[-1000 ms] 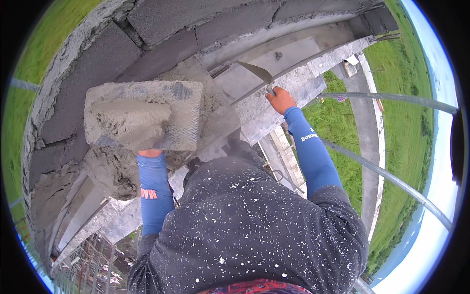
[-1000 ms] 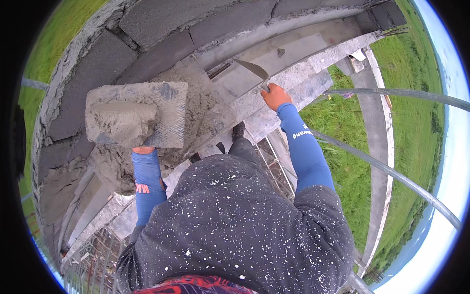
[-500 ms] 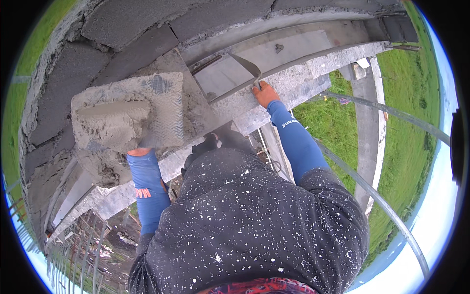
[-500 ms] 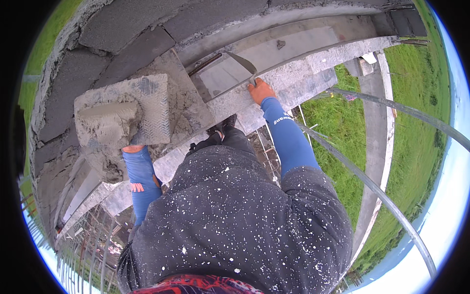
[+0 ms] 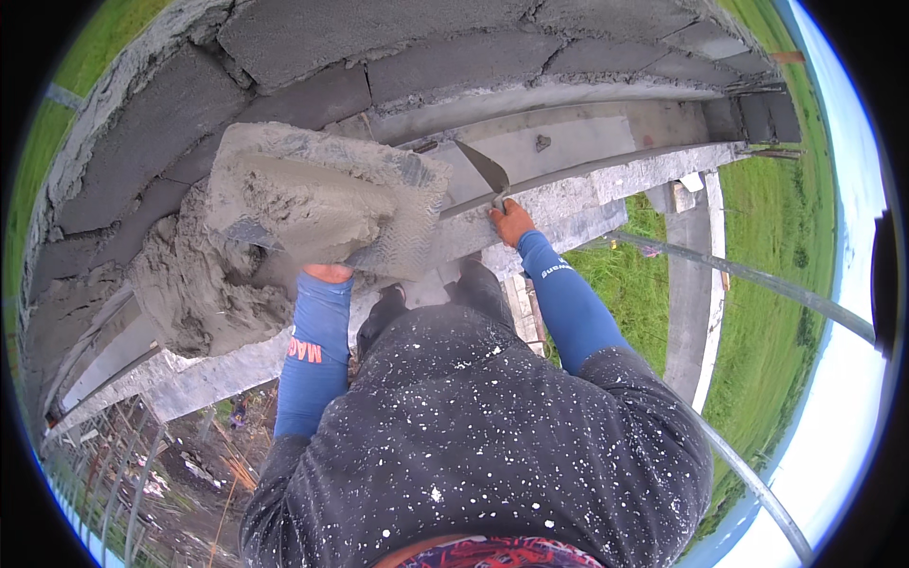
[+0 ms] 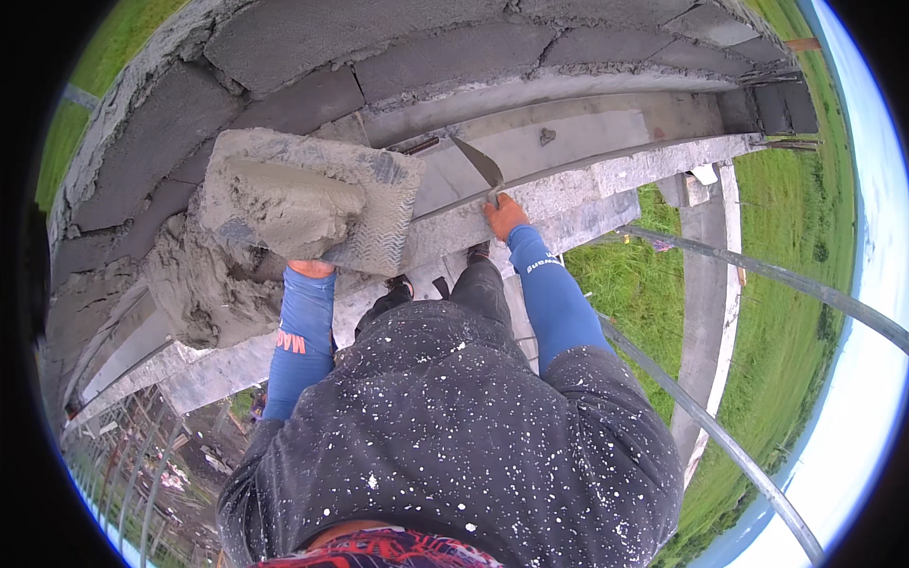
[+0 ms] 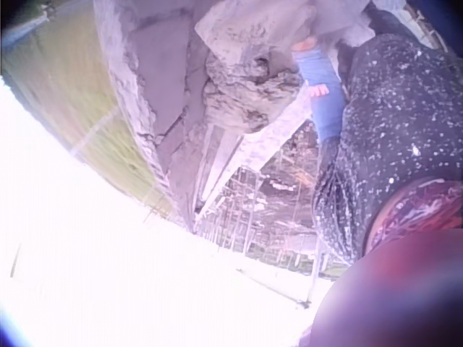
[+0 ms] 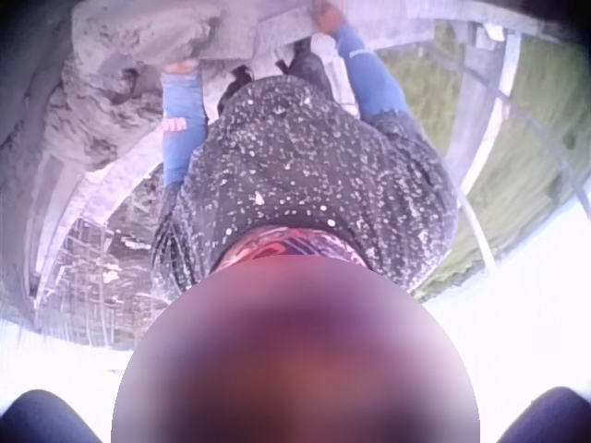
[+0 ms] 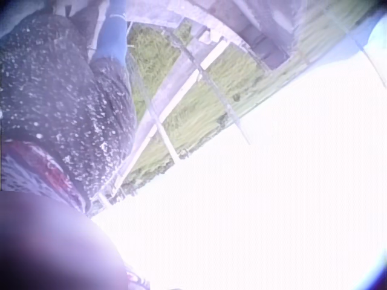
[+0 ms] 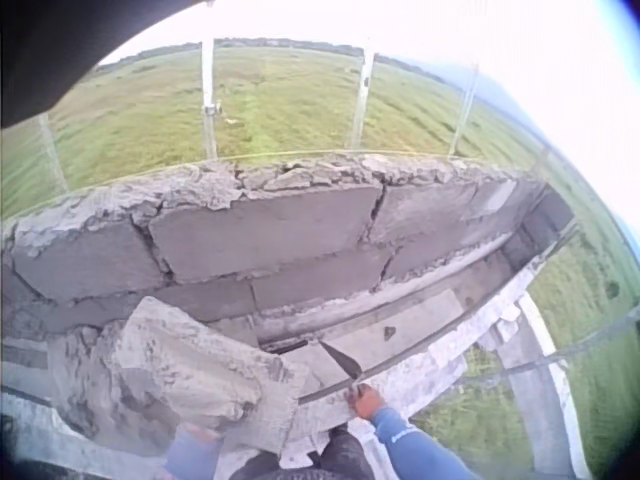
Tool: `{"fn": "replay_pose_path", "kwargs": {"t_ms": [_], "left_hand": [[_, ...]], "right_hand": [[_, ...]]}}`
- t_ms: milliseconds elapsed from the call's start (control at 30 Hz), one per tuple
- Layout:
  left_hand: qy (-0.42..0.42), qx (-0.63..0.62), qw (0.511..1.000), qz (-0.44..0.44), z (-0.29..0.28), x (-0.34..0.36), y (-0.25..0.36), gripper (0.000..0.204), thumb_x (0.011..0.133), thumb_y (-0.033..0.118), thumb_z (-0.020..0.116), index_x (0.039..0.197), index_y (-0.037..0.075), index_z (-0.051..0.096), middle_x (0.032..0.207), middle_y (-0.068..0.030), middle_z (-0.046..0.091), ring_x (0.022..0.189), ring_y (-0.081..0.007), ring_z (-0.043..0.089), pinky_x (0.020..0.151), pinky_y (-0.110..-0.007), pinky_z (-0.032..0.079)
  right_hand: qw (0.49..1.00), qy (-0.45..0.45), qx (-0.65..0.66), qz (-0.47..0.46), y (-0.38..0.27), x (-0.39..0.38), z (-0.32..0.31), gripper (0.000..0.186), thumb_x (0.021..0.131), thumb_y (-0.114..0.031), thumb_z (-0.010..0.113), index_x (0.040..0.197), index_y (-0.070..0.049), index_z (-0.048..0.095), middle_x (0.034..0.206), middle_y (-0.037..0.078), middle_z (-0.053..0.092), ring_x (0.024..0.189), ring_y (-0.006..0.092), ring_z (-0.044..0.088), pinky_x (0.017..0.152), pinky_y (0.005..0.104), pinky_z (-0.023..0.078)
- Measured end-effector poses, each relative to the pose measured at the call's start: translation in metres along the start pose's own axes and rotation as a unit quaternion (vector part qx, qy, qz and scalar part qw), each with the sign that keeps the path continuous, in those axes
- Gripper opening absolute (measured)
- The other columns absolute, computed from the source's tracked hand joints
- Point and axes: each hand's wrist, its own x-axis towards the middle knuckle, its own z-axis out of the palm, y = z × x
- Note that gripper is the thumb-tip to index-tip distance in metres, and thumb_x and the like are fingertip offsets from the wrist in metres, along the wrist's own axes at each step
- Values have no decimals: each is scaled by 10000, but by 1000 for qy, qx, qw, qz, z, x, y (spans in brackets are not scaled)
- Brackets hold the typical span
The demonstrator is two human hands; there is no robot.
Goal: The person scoops wet cement from a bucket and applies it to a curved masonry wall using a trowel and a yellow sponge. They repeatedly smooth the surface, working along the wall while standing on scaffolding.
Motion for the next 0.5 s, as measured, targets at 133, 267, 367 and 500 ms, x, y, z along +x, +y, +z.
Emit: {"fn": "replay_pose_path", "kwargs": {"t_ms": [133, 267, 367, 500], "left_hand": [[-12, -11, 1000, 5, -10, 19, -50, 618, 1093, 489, 474, 1588, 122, 437, 1587, -148, 514, 1439, -383, 505, 1220, -588, 399], [24, -84, 996, -16, -20, 51, -101, 602, 1106, 468, 455, 1595, 119, 426, 1588, -151, 511, 1432, -379, 515, 1210, -580, 420], [110, 15, 994, -11, -33, 79, -139, 587, 1112, 458, 445, 1597, 128, 425, 1595, -146, 505, 1432, -369, 517, 1200, -570, 434], [112, -26, 993, -12, -61, 109, -175, 568, 1119, 452, 432, 1588, 132, 437, 1585, -141, 517, 1428, -362, 526, 1190, -566, 446]], "right_hand": [[987, -79, 129, 54, -5, 0, -15, 375, 1012, -353, 622, 1175, -17, 593, 777, 167, 665, 494, 266, 599, 469, 421, 485], [944, -121, 289, 105, -4, 4, -38, 246, 1032, -310, 639, 1043, -77, 558, 693, 45, 549, 465, 167, 502, 392, 342, 403], [918, -29, 381, 104, 13, 18, -66, 209, 1028, -289, 655, 1052, -108, 553, 714, 16, 545, 503, 135, 518, 397, 323, 414], [944, 22, 329, -3, 50, 39, -127, 178, 1019, -223, 680, 1074, -118, 548, 766, -11, 548, 583, 99, 550, 426, 290, 435]]}}
